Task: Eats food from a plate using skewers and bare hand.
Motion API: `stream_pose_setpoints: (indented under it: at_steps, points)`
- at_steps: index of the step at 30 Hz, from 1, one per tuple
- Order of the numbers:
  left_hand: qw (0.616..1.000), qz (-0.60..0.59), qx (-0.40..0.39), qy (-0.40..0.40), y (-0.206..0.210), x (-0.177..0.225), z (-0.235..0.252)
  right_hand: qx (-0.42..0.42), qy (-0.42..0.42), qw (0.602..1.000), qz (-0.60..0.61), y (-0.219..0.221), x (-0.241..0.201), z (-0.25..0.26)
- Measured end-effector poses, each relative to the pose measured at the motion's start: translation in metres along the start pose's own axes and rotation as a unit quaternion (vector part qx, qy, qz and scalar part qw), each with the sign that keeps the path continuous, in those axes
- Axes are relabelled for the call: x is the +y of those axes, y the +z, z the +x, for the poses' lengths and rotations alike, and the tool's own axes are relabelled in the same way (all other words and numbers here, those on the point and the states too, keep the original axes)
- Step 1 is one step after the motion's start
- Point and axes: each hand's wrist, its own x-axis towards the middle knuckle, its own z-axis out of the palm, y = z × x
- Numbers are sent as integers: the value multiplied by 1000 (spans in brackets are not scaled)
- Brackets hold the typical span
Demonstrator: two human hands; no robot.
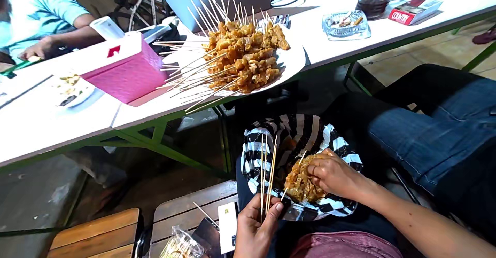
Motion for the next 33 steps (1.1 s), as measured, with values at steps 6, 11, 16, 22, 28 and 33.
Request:
stream_pose_setpoints:
  at_steps: [6, 11, 16, 22, 28, 33]
  points:
    - [1000, 3, -3, -7, -2, -3, 1, -71, 23, 995, 62, -20, 6, -3]
    - [1000, 1, -15, -14, 2, -4, 1, 4, -42, 999, -26, 7, 0, 2]
    - [1000, 10, -4, -13, -4, -2, 2, 16, 46, 993, 104, -12, 16, 9]
    - [1000, 14, -18, -16, -1, -5, 3, -66, -13, 998, 4, 1, 2, 7]
    - [999, 10, -20, -23, -6, -3, 2, 66, 156, 890, 422, -25, 14, 4]
    - [998, 14, -57, -35, -1, -8, 1, 81, 237, 734, 631, -36, 16, -2]
